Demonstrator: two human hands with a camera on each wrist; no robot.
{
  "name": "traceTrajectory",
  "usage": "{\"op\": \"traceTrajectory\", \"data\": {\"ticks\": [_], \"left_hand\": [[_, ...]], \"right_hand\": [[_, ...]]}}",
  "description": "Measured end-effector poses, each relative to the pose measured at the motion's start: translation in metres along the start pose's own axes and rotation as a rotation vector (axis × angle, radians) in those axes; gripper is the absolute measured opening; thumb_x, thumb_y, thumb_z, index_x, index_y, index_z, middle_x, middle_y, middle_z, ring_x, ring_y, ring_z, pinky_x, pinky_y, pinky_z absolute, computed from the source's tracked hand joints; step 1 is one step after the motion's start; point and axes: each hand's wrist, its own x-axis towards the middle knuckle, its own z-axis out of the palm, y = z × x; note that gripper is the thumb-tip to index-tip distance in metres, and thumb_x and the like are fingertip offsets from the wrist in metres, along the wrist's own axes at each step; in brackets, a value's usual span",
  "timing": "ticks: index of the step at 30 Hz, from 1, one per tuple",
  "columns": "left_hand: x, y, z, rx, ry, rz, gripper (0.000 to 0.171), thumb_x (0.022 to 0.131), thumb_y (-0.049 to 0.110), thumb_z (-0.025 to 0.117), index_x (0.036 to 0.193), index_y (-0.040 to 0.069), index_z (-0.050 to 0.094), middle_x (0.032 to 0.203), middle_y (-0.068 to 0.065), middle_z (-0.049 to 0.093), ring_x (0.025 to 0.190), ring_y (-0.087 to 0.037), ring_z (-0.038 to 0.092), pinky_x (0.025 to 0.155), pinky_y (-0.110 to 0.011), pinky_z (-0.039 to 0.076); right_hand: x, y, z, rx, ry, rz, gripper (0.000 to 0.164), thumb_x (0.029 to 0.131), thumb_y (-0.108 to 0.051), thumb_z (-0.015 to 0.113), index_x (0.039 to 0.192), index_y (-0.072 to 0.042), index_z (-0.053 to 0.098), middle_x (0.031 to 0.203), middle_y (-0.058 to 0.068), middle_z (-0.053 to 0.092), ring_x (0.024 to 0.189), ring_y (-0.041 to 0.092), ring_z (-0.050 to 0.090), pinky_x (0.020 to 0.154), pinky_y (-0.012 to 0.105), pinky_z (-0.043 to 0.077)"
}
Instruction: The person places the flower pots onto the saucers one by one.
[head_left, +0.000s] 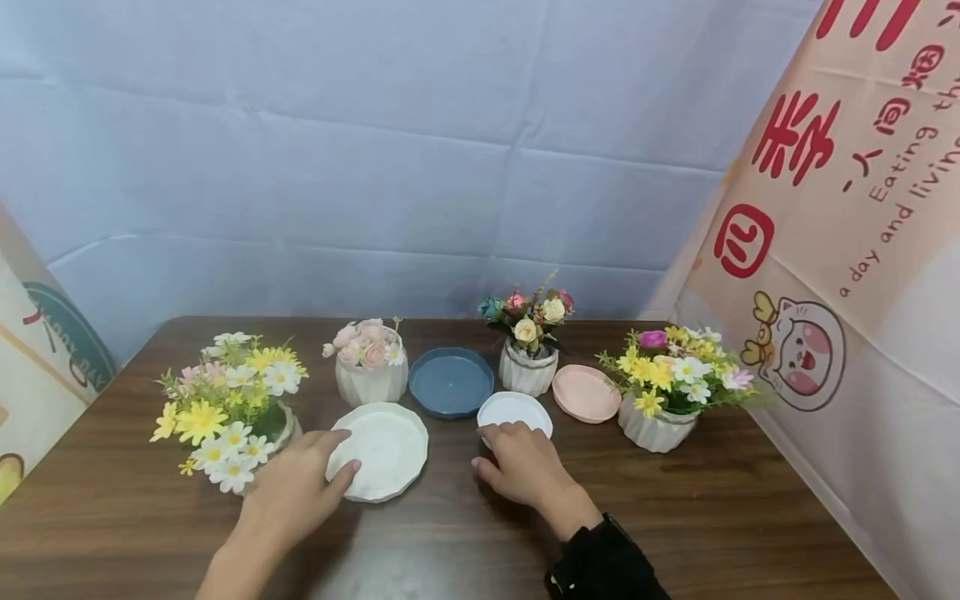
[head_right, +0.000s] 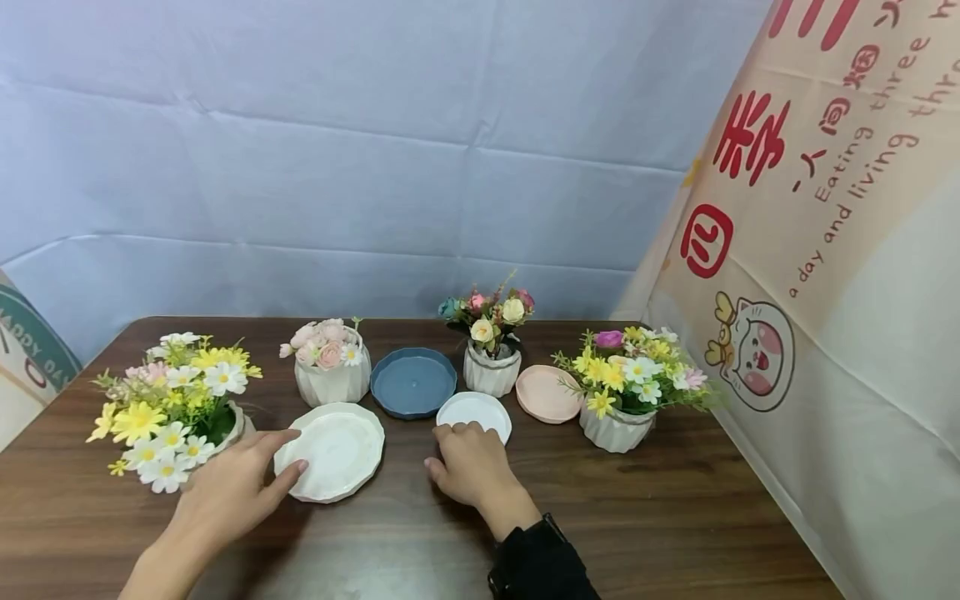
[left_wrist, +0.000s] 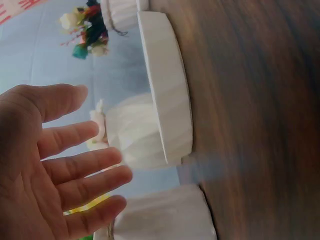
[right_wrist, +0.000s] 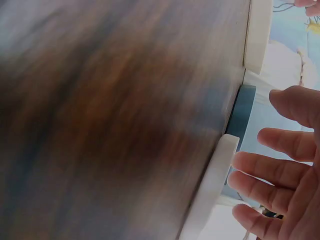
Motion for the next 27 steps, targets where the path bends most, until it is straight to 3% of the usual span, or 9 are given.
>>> {"op": "traceTrajectory", "data": {"ticks": [5, 8, 12, 19, 25, 27], "left_hand": [[-0.008, -0.01, -0.006, -0.08, -0.042, -0.04, 0.038, 0.076, 0.029, 0.063, 0.107, 0.009, 0.058, 0.099, -0.011, 0.059, 0.079, -0.025, 0.057, 0.066, -0.044, 0.045], [-0.014, -0.017, -0.009, -0.088, -0.037, -0.047, 0.036, 0.077, 0.029, 0.062, 0.108, 0.01, 0.058, 0.103, -0.009, 0.058, 0.092, -0.026, 0.055, 0.07, -0.046, 0.044], [-0.021, -0.023, -0.013, -0.063, -0.047, -0.081, 0.035, 0.078, 0.035, 0.06, 0.106, 0.014, 0.059, 0.101, -0.004, 0.06, 0.087, -0.022, 0.057, 0.06, -0.043, 0.046], [-0.028, -0.033, -0.025, -0.04, -0.158, -0.213, 0.047, 0.078, 0.058, 0.047, 0.104, 0.021, 0.06, 0.089, -0.001, 0.063, 0.074, -0.027, 0.059, 0.05, -0.046, 0.042], [-0.037, -0.053, -0.034, -0.04, -0.114, -0.244, 0.047, 0.075, 0.053, 0.055, 0.095, 0.01, 0.06, 0.08, -0.015, 0.061, 0.066, -0.038, 0.057, 0.042, -0.046, 0.04], [-0.038, -0.06, -0.038, -0.048, -0.141, -0.288, 0.055, 0.074, 0.056, 0.054, 0.098, 0.007, 0.058, 0.083, -0.022, 0.06, 0.067, -0.042, 0.055, 0.041, -0.047, 0.038]], "right_hand": [[0.005, -0.008, 0.002, 0.08, -0.002, -0.008, 0.036, 0.081, -0.032, 0.056, 0.108, -0.008, 0.057, 0.097, 0.004, 0.058, 0.089, 0.021, 0.053, 0.07, 0.036, 0.045], [0.009, -0.014, 0.002, 0.125, -0.011, -0.01, 0.036, 0.082, -0.031, 0.055, 0.109, -0.007, 0.057, 0.098, 0.004, 0.057, 0.091, 0.019, 0.053, 0.073, 0.033, 0.044], [0.016, -0.021, 0.003, 0.149, -0.037, -0.014, 0.036, 0.082, -0.03, 0.055, 0.109, -0.006, 0.056, 0.101, 0.004, 0.058, 0.094, 0.017, 0.053, 0.075, 0.032, 0.044], [0.026, -0.029, 0.01, 0.207, -0.107, 0.005, 0.039, 0.081, -0.03, 0.057, 0.113, -0.008, 0.054, 0.108, 0.002, 0.057, 0.098, 0.016, 0.052, 0.078, 0.031, 0.043], [0.035, -0.034, 0.015, 0.232, -0.138, -0.007, 0.038, 0.08, -0.029, 0.059, 0.112, -0.009, 0.055, 0.106, 0.001, 0.057, 0.098, 0.014, 0.051, 0.079, 0.03, 0.042], [0.038, -0.036, 0.015, 0.249, -0.158, -0.001, 0.038, 0.08, -0.029, 0.058, 0.112, -0.008, 0.055, 0.104, 0.001, 0.058, 0.096, 0.014, 0.052, 0.078, 0.029, 0.043]]}}
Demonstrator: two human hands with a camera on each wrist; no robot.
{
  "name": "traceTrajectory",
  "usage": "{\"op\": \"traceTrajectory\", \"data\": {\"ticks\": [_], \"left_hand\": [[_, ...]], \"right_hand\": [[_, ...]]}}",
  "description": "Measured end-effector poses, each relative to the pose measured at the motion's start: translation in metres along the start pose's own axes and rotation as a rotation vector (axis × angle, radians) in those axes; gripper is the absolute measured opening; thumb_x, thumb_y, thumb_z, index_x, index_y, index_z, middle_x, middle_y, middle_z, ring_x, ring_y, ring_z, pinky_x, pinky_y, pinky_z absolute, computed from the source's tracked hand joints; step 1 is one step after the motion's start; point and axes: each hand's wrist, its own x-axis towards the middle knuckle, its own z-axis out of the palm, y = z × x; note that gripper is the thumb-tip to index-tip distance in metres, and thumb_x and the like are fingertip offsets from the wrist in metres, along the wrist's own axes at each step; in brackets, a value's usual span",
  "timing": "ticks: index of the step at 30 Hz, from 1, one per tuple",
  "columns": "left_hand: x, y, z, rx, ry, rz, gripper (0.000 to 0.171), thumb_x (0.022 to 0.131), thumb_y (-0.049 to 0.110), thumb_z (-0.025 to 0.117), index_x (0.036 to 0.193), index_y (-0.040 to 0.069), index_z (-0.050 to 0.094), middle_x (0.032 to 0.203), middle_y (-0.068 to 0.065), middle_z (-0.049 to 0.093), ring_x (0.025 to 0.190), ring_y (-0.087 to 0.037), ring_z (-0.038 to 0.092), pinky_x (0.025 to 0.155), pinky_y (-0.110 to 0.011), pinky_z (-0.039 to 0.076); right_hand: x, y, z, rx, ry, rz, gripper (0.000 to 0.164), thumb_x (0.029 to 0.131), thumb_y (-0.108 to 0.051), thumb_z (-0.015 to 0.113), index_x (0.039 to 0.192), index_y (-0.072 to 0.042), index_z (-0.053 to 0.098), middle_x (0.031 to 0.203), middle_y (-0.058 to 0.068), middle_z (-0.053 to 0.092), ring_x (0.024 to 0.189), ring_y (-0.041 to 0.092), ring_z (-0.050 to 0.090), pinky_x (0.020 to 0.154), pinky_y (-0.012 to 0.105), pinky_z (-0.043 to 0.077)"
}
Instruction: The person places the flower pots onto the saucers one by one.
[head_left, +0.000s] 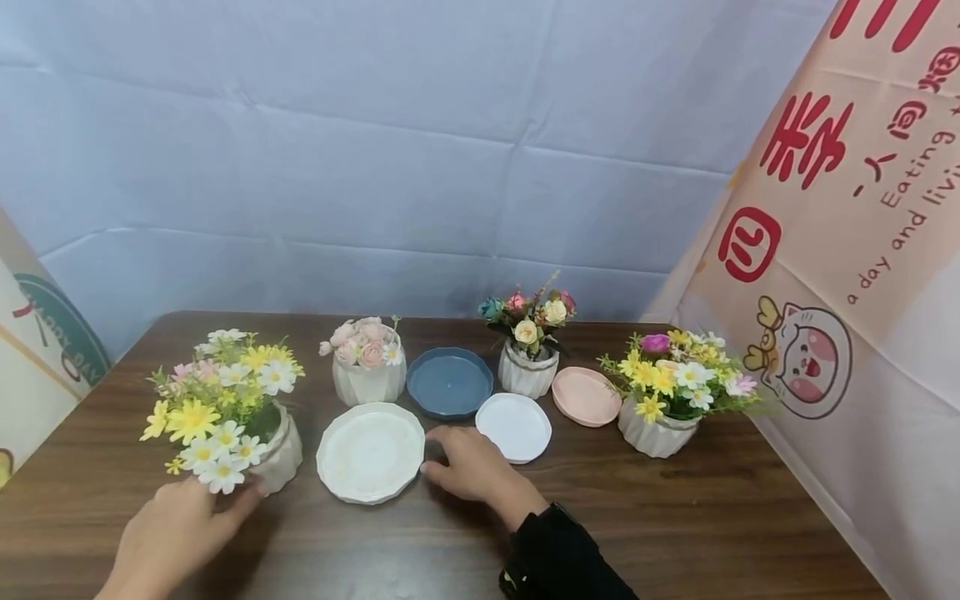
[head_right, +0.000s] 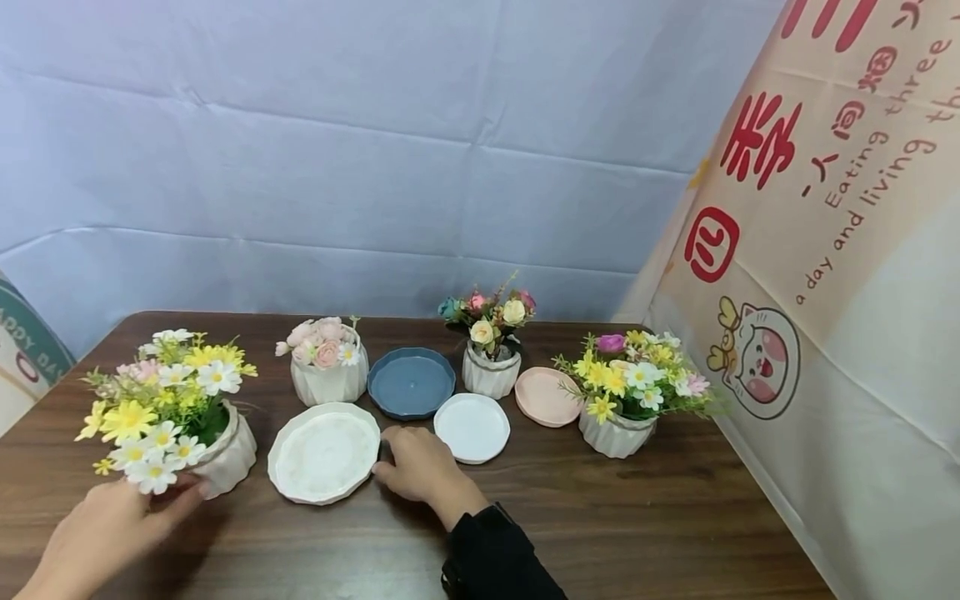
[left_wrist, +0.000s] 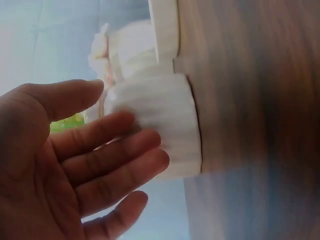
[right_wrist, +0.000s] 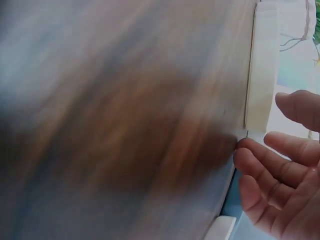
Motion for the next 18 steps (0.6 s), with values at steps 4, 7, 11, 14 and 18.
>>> {"op": "traceTrajectory", "data": {"ticks": [4, 7, 11, 14, 18], "left_hand": [[0.003, -0.012, -0.01, 0.009, -0.077, -0.108, 0.073, 0.07, 0.066, 0.049, 0.099, 0.0, 0.056, 0.082, -0.025, 0.058, 0.065, -0.04, 0.054, 0.041, -0.045, 0.038], [0.005, -0.018, -0.015, 0.01, -0.098, -0.192, 0.079, 0.063, 0.071, 0.049, 0.092, -0.002, 0.058, 0.077, -0.025, 0.057, 0.06, -0.036, 0.054, 0.04, -0.043, 0.037], [0.007, -0.022, -0.016, 0.008, -0.076, -0.231, 0.088, 0.057, 0.074, 0.052, 0.101, -0.002, 0.053, 0.083, -0.03, 0.055, 0.065, -0.042, 0.053, 0.041, -0.044, 0.038], [0.009, -0.025, -0.012, 0.01, -0.039, -0.186, 0.097, 0.057, 0.074, 0.052, 0.118, -0.001, 0.042, 0.097, -0.032, 0.051, 0.077, -0.049, 0.05, 0.047, -0.05, 0.039], [0.014, -0.026, -0.005, -0.045, 0.045, -0.029, 0.089, 0.061, 0.064, 0.06, 0.122, 0.002, 0.04, 0.108, -0.028, 0.048, 0.09, -0.047, 0.046, 0.059, -0.055, 0.038]], "right_hand": [[0.006, -0.007, -0.001, 0.051, -0.033, 0.043, 0.042, 0.079, -0.028, 0.061, 0.114, -0.006, 0.053, 0.094, 0.002, 0.059, 0.086, 0.012, 0.054, 0.07, 0.027, 0.044], [0.01, -0.012, -0.002, 0.111, -0.051, 0.093, 0.043, 0.077, -0.024, 0.062, 0.114, -0.003, 0.052, 0.078, -0.002, 0.058, 0.071, 0.008, 0.053, 0.06, 0.023, 0.044], [0.015, -0.017, -0.002, 0.166, -0.064, 0.177, 0.035, 0.076, -0.018, 0.062, 0.106, -0.002, 0.055, 0.065, -0.006, 0.054, 0.058, 0.006, 0.049, 0.051, 0.021, 0.041], [0.02, -0.018, -0.002, 0.158, -0.065, 0.225, 0.028, 0.076, -0.016, 0.062, 0.1, -0.002, 0.058, 0.064, -0.005, 0.054, 0.057, 0.007, 0.049, 0.051, 0.022, 0.041], [0.026, -0.015, -0.001, 0.152, -0.051, 0.261, 0.024, 0.072, -0.015, 0.063, 0.093, -0.002, 0.062, 0.065, -0.003, 0.055, 0.058, 0.01, 0.049, 0.052, 0.023, 0.041]]}}
